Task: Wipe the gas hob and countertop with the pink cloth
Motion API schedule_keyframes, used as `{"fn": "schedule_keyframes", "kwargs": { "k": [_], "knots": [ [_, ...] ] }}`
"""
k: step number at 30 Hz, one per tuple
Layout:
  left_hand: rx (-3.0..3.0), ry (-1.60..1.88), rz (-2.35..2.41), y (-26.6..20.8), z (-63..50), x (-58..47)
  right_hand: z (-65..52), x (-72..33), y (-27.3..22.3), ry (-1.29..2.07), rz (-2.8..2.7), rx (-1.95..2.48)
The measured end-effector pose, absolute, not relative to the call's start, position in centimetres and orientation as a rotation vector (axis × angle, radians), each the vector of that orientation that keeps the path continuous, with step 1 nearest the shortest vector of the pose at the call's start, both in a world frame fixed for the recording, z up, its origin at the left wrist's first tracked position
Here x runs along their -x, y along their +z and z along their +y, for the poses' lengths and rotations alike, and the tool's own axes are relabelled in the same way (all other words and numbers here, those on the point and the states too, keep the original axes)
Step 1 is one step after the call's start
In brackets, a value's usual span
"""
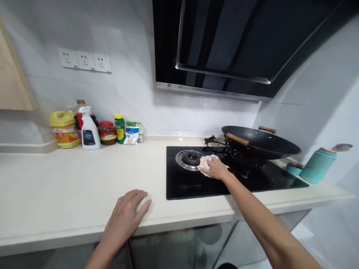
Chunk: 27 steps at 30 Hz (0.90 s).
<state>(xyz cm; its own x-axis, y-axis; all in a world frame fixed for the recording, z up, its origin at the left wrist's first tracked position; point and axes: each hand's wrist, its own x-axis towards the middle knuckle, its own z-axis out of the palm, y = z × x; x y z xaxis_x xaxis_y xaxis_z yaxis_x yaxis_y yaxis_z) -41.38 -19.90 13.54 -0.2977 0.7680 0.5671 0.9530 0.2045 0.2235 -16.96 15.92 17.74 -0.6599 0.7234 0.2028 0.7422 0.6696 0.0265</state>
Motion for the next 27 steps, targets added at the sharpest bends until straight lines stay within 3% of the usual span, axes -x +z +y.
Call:
{"fn": "schedule_keyframes", "kwargs": {
  "k": [5, 12, 23, 27],
  "knots": [
    [1.604, -0.794, -2.172, 13.8, -19.9, 41.2, 10.6, 15.9, 17.2, -0.135, -2.662, 0.937],
    [1.619, -0.798, -2.23, 13.7, -20.1, 41.4, 6.7, 10.1, 16.9, -0.039, -2.584, 0.965],
    [1.659, -0.807, -2.193, 13.9, -19.9, 41.7, 7.0, -5.9, 16.9, 0.14, -2.542, 1.405],
    [1.64, -0.819, -2.187, 13.6, -19.6, 42.0, 9.1, -9.5, 18.3, -0.039, -2.379, 1.637]
  ]
}}
